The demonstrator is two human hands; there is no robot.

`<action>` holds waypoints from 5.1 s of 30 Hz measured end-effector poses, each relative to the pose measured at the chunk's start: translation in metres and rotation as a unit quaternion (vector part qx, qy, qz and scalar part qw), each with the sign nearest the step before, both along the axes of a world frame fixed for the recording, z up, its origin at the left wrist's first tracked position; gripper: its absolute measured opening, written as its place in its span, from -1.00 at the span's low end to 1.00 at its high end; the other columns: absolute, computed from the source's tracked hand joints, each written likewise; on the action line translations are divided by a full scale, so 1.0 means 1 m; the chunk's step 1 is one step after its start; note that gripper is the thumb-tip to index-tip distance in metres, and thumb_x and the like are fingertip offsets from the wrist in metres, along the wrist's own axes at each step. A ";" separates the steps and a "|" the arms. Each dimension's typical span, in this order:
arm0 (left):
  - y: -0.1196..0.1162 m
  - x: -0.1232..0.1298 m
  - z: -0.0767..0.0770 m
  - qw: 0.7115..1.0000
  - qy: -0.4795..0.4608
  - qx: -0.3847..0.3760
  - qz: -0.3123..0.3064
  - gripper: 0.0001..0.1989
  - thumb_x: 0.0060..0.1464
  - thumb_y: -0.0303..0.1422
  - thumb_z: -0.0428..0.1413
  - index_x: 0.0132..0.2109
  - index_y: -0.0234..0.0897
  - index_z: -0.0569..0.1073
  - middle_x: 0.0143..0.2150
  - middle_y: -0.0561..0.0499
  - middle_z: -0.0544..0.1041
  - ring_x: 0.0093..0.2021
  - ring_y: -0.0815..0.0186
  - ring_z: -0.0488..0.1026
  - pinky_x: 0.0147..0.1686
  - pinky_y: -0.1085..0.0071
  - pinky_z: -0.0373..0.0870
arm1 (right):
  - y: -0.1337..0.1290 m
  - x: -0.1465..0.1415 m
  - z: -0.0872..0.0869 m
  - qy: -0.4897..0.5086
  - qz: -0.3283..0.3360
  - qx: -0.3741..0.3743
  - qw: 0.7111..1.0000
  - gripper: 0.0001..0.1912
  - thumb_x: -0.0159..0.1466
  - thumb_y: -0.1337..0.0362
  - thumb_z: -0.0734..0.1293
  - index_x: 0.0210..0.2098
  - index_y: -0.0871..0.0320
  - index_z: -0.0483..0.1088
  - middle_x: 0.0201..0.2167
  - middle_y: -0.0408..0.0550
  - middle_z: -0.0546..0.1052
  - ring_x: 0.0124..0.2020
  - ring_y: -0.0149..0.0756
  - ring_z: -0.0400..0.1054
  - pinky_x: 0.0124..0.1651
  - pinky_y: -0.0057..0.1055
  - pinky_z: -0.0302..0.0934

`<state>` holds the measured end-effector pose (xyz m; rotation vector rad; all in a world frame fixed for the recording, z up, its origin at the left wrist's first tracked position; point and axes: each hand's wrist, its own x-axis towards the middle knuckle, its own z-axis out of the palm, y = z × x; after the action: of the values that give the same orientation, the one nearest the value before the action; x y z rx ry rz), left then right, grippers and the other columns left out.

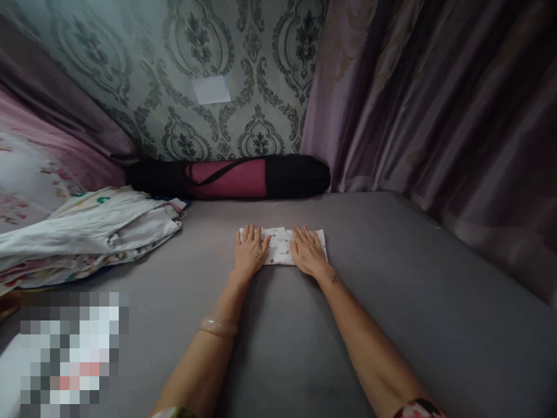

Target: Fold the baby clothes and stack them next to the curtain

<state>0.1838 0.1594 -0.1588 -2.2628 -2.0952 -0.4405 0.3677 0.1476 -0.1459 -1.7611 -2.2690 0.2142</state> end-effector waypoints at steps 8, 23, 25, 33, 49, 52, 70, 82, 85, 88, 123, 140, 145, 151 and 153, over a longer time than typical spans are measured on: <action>0.006 -0.010 -0.013 0.997 0.004 -0.074 0.002 -0.32 0.29 -0.09 -0.26 0.33 -0.56 0.09 0.38 -0.36 0.05 0.40 -0.02 -0.12 0.31 0.09 -0.10 | 0.003 0.003 -0.010 -0.015 -0.013 -0.016 1.000 -0.39 0.40 0.18 -0.07 0.34 0.37 0.02 0.37 0.10 0.01 0.39 -0.14 -0.20 0.37 -0.16 -0.34; 0.009 -0.027 -0.015 0.996 -0.030 -0.085 0.028 -0.28 0.28 -0.06 -0.27 0.34 -0.60 0.05 0.38 -0.44 -0.03 0.38 -0.05 -0.04 0.29 0.14 -0.03 | 0.012 0.026 -0.020 -0.029 -0.098 -0.013 0.995 -0.38 0.39 0.20 -0.07 0.33 0.47 0.02 0.36 0.19 0.04 0.38 -0.06 -0.20 0.37 -0.18 -0.30; 0.012 -0.029 -0.017 0.996 -0.040 -0.082 0.027 -0.29 0.28 -0.07 -0.28 0.34 -0.58 0.07 0.38 -0.42 0.00 0.38 -0.04 -0.02 0.29 0.12 -0.02 | 0.013 0.028 -0.018 -0.016 -0.092 -0.024 0.995 -0.38 0.40 0.20 -0.09 0.32 0.46 0.04 0.36 0.17 0.05 0.38 -0.08 -0.19 0.37 -0.20 -0.28; 0.017 -0.038 -0.024 0.994 -0.074 -0.074 0.041 -0.30 0.27 -0.10 -0.31 0.36 -0.58 0.00 0.39 -0.33 0.03 0.39 0.00 -0.07 0.32 0.09 -0.10 | 0.017 0.040 -0.021 -0.019 -0.140 -0.017 0.990 -0.36 0.39 0.17 -0.08 0.33 0.47 0.01 0.37 0.24 0.00 0.37 -0.04 -0.15 0.35 -0.15 -0.24; -0.003 -0.005 0.004 0.999 0.020 -0.021 -0.034 -0.35 0.30 -0.11 -0.32 0.35 -0.46 0.09 0.39 -0.23 0.05 0.41 0.04 -0.12 0.34 0.07 -0.22 | 0.004 0.008 0.001 -0.041 -0.058 0.026 0.997 -0.40 0.42 0.12 -0.08 0.35 0.27 0.03 0.38 0.10 0.01 0.39 -0.07 -0.21 0.36 -0.09 -0.33; -0.005 0.001 0.001 0.996 0.014 -0.085 -0.028 -0.34 0.30 -0.06 -0.32 0.36 -0.39 0.08 0.40 -0.24 0.03 0.40 -0.01 -0.11 0.31 -0.04 -0.18 | 0.002 0.002 -0.005 -0.043 -0.054 -0.009 0.998 -0.41 0.42 0.08 -0.09 0.35 0.15 0.04 0.38 0.02 0.03 0.38 -0.03 -0.20 0.35 0.01 -0.33; 0.013 -0.034 -0.007 0.989 -0.120 -0.087 -0.009 -0.47 0.27 -0.26 -0.18 0.31 -0.37 0.16 0.38 -0.26 0.08 0.39 0.04 -0.03 0.29 -0.07 -0.12 | 0.003 -0.040 -0.002 -0.024 0.035 -0.045 0.998 -0.42 0.42 0.09 -0.07 0.36 0.13 0.00 0.39 -0.01 -0.01 0.39 -0.12 -0.20 0.36 -0.01 -0.37; 0.035 -0.063 -0.008 0.912 -0.408 -0.010 0.043 -0.54 0.21 -0.40 -0.13 0.19 -0.47 0.34 0.18 -0.26 0.41 0.19 0.19 0.35 0.19 0.30 0.22 | 0.011 -0.074 -0.002 -0.028 0.054 -0.014 0.998 -0.39 0.42 0.08 -0.07 0.35 0.28 0.03 0.37 0.06 0.04 0.39 -0.11 -0.20 0.36 -0.04 -0.37; 0.034 -0.068 -0.005 0.899 -0.434 0.001 0.062 -0.55 0.19 -0.41 -0.12 0.16 -0.48 0.38 0.15 -0.26 0.44 0.18 0.17 0.36 0.19 0.28 0.23 | 0.013 -0.078 -0.012 -0.032 0.047 0.001 0.998 -0.40 0.41 0.10 -0.04 0.35 0.27 0.03 0.36 0.02 0.07 0.38 -0.13 -0.19 0.37 -0.10 -0.36; 0.033 -0.072 -0.004 0.892 -0.444 0.007 0.083 -0.56 0.18 -0.42 -0.13 0.12 -0.42 0.42 0.14 -0.21 0.46 0.18 0.17 0.36 0.20 0.25 0.23 | 0.014 -0.077 -0.012 -0.039 0.044 -0.007 0.998 -0.40 0.41 0.10 -0.03 0.35 0.26 0.02 0.36 0.02 0.06 0.38 -0.12 -0.18 0.36 -0.09 -0.35; 0.036 -0.068 0.001 0.899 -0.423 0.020 0.110 -0.56 0.16 -0.45 -0.15 0.10 -0.48 0.41 0.10 -0.26 0.48 0.13 0.18 0.40 0.16 0.30 0.28 | 0.023 -0.145 0.000 0.025 0.138 -0.049 0.989 -0.37 0.40 0.17 -0.03 0.36 0.40 -0.06 0.39 0.13 -0.07 0.40 -0.15 -0.26 0.37 -0.19 -0.32; -0.002 0.012 0.002 0.990 -0.008 -0.045 -0.130 -0.49 0.33 -0.22 -0.26 0.32 -0.31 0.16 0.37 -0.12 0.15 0.38 0.07 -0.02 0.31 -0.01 -0.11 | -0.003 -0.028 -0.002 -0.024 0.011 -0.010 1.000 -0.44 0.39 0.19 -0.02 0.34 0.13 0.06 0.38 -0.05 0.04 0.38 -0.01 -0.19 0.34 0.09 -0.35; -0.003 0.012 0.001 0.988 0.025 -0.082 -0.127 -0.47 0.33 -0.18 -0.30 0.34 -0.25 0.14 0.40 -0.09 0.07 0.39 0.06 -0.05 0.30 -0.02 -0.07 | -0.002 -0.029 -0.005 -0.022 0.013 0.001 1.000 -0.45 0.39 0.19 -0.02 0.34 0.12 0.07 0.37 -0.06 0.06 0.37 -0.02 -0.18 0.34 0.06 -0.33; 0.001 0.008 0.004 0.995 0.040 -0.031 -0.090 -0.45 0.33 -0.17 -0.32 0.32 -0.31 0.18 0.38 -0.14 0.12 0.38 0.08 -0.02 0.31 -0.01 -0.11 | -0.001 -0.015 0.000 -0.011 -0.012 0.002 1.000 -0.43 0.41 0.19 -0.06 0.35 0.23 0.02 0.37 0.03 0.04 0.39 -0.09 -0.21 0.36 0.01 -0.38; 0.005 0.003 -0.001 0.997 0.043 -0.026 -0.059 -0.43 0.33 -0.16 -0.33 0.32 -0.36 0.17 0.37 -0.17 0.14 0.38 0.06 -0.02 0.32 -0.01 -0.15 | -0.001 -0.010 -0.002 -0.018 -0.030 0.007 0.999 -0.42 0.41 0.20 -0.06 0.34 0.30 0.03 0.37 0.07 0.04 0.39 -0.11 -0.22 0.37 -0.02 -0.40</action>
<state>0.1863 0.1645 -0.1597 -2.3976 -1.9625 -0.2891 0.3574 0.1465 -0.1479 -1.8373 -2.2340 0.1564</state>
